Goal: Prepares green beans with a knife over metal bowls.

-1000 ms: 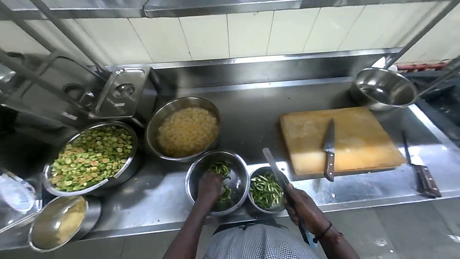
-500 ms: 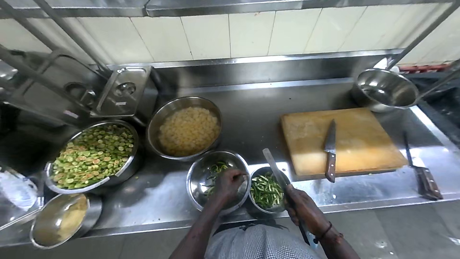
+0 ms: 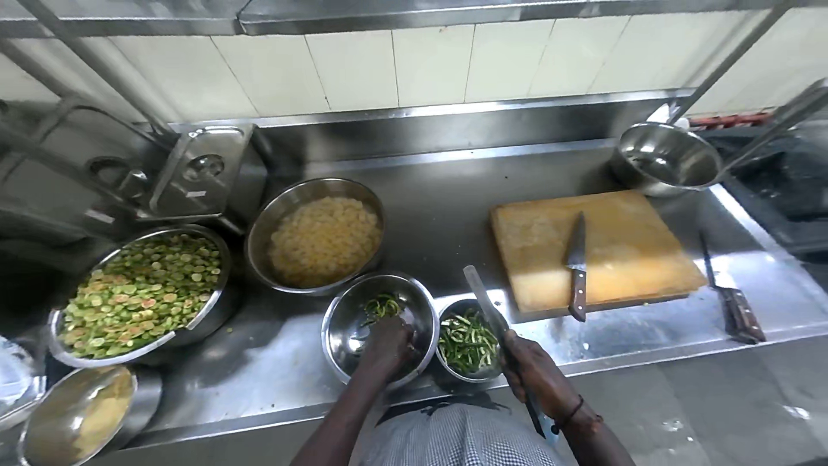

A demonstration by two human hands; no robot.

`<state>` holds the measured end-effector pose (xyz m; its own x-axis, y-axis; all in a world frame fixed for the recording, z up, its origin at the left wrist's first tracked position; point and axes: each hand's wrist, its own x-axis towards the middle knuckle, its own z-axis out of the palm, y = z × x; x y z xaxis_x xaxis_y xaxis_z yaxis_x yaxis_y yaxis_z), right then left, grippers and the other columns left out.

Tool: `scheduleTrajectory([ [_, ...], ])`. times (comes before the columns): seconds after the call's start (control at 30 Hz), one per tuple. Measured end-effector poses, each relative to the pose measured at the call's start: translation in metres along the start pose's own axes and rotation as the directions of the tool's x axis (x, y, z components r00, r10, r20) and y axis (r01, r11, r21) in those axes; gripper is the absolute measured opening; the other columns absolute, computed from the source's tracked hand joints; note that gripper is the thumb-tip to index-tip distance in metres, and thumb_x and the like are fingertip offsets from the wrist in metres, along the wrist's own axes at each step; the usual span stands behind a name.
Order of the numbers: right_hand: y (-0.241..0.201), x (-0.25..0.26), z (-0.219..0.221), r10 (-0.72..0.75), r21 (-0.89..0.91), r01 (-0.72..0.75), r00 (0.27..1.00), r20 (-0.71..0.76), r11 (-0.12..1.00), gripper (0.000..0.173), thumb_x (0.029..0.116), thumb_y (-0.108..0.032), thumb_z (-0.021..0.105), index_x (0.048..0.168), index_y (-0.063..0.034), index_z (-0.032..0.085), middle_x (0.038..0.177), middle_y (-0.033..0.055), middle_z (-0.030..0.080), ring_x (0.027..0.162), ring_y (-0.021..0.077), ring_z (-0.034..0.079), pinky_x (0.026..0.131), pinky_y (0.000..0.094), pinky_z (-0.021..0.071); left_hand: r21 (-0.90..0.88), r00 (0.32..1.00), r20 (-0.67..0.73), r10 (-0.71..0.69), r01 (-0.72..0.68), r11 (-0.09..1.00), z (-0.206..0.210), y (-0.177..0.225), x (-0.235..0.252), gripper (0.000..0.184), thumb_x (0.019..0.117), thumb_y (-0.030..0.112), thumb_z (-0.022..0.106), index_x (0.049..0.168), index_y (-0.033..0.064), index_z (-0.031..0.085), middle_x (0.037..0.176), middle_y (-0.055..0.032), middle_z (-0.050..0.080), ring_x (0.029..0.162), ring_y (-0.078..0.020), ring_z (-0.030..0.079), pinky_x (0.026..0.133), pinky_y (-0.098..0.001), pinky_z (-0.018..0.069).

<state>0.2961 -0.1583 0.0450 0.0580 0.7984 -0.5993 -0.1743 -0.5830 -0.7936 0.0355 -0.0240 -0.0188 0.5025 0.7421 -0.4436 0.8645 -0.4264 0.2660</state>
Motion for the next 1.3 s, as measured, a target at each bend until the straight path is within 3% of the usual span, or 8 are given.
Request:
scheduleTrajectory([
  [0.13, -0.002, -0.001, 0.0, 0.008, -0.015, -0.008, 1.0, -0.001, 1.0, 0.054, 0.1115, -0.047, 0.029, 0.086, -0.0071, 0.056, 0.058, 0.0015, 0.046, 0.041, 0.0106, 0.042, 0.04, 0.0243, 0.0417, -0.062, 0.993, -0.122, -0.007, 0.0, 0.998, 0.003, 0.002, 0.0, 0.022, 0.0968, 0.022, 0.066, 0.115, 0.013, 0.075, 0.122, -0.0148, 0.065, 0.122, -0.0353, 0.058, 0.104, -0.054, 0.0462],
  [0.23, -0.003, -0.002, 0.002, 0.012, -0.018, -0.012, 1.0, 0.002, 1.0, 0.055, 0.1114, -0.048, 0.028, 0.086, -0.0072, 0.055, 0.059, 0.0015, 0.045, 0.042, 0.011, 0.043, 0.04, 0.0247, 0.0424, -0.388, 0.964, -0.252, -0.088, -0.017, 0.922, -0.008, 0.002, -0.002, 0.02, 0.1012, 0.016, 0.061, 0.116, 0.0079, 0.072, 0.121, -0.0124, 0.068, 0.116, -0.0306, 0.064, 0.104, -0.0536, 0.049],
  [0.33, -0.001, -0.002, 0.004, -0.006, -0.042, 0.007, 0.999, 0.037, 0.999, 0.051, 0.1112, -0.046, 0.03, 0.089, -0.0078, 0.055, 0.06, 0.0013, 0.046, 0.043, 0.011, 0.043, 0.04, 0.0247, 0.0421, -0.693, 0.938, -0.309, -0.16, -0.107, 0.713, -0.025, 0.011, -0.012, 0.017, 0.1028, 0.015, 0.063, 0.116, 0.0065, 0.067, 0.107, -0.0085, 0.072, 0.093, -0.0208, 0.07, 0.086, -0.0444, 0.0576],
  [0.4, -0.001, -0.002, 0.008, -0.044, -0.111, 0.052, 0.997, 0.071, 0.993, 0.042, 0.1105, -0.041, 0.038, 0.094, -0.0085, 0.057, 0.06, 0.0001, 0.046, 0.044, 0.0103, 0.043, 0.042, 0.0247, 0.0422, -0.822, 0.946, -0.294, -0.134, -0.179, 0.54, -0.034, 0.019, -0.017, 0.017, 0.1006, 0.01, 0.065, 0.117, 0.0067, 0.067, 0.107, -0.0074, 0.071, 0.086, -0.0184, 0.07, 0.08, -0.038, 0.0608],
  [0.53, 0.0, 0.001, 0.012, -0.105, -0.411, 0.123, 0.992, 0.066, 0.903, 0.03, 0.105, -0.037, 0.054, 0.104, -0.0082, 0.06, 0.067, 0.0025, 0.051, 0.05, 0.0152, 0.05, 0.049, 0.0327, 0.0468, -0.959, 0.975, -0.201, -0.097, -0.176, 0.223, -0.046, 0.041, -0.024, 0.016, 0.0986, -0.002, 0.062, 0.113, 0.0003, 0.069, 0.095, -0.0112, 0.068, 0.072, -0.0185, 0.065, 0.07, -0.033, 0.0585],
  [0.67, -0.002, -0.005, 0.018, -0.159, -0.667, 0.152, 0.986, 0.051, 0.73, 0.036, 0.1049, -0.043, 0.051, 0.109, -0.0095, 0.062, 0.073, 0.0036, 0.056, 0.06, 0.0185, 0.056, 0.06, 0.0406, 0.0502, -0.985, 0.984, -0.16, -0.075, -0.154, 0.083, -0.046, 0.048, -0.026, 0.013, 0.0986, -0.001, 0.061, 0.108, 0.0005, 0.07, 0.089, -0.0096, 0.063, 0.068, -0.0148, 0.056, 0.065, -0.0278, 0.0513],
  [0.9, -0.012, -0.015, 0.028, -0.198, -0.805, 0.17, 0.978, 0.067, 0.568, 0.039, 0.1061, -0.043, 0.047, 0.114, -0.0082, 0.063, 0.077, 0.0076, 0.06, 0.071, 0.0246, 0.062, 0.07, 0.0461, 0.0517, -0.988, 0.983, -0.154, -0.103, -0.156, -0.013, -0.044, 0.051, -0.026, 0.006, 0.0985, 0.004, 0.064, 0.095, 0.0011, 0.068, 0.081, -0.0072, 0.062, 0.066, -0.0117, 0.052, 0.062, -0.0247, 0.0468],
  [1.3, -0.019, -0.019, 0.034, -0.171, -0.88, 0.101, 0.985, 0.023, 0.465, 0.042, 0.1076, -0.043, 0.044, 0.118, -0.0075, 0.062, 0.084, 0.0126, 0.065, 0.082, 0.031, 0.067, 0.077, 0.0506, 0.0536, -0.985, 0.976, -0.172, -0.133, -0.171, 0.022, -0.04, 0.047, -0.027, 0.008, 0.0942, 0.003, 0.07, 0.086, 0.0007, 0.07, 0.077, -0.0079, 0.062, 0.065, -0.0129, 0.054, 0.062, -0.0246, 0.0478],
])
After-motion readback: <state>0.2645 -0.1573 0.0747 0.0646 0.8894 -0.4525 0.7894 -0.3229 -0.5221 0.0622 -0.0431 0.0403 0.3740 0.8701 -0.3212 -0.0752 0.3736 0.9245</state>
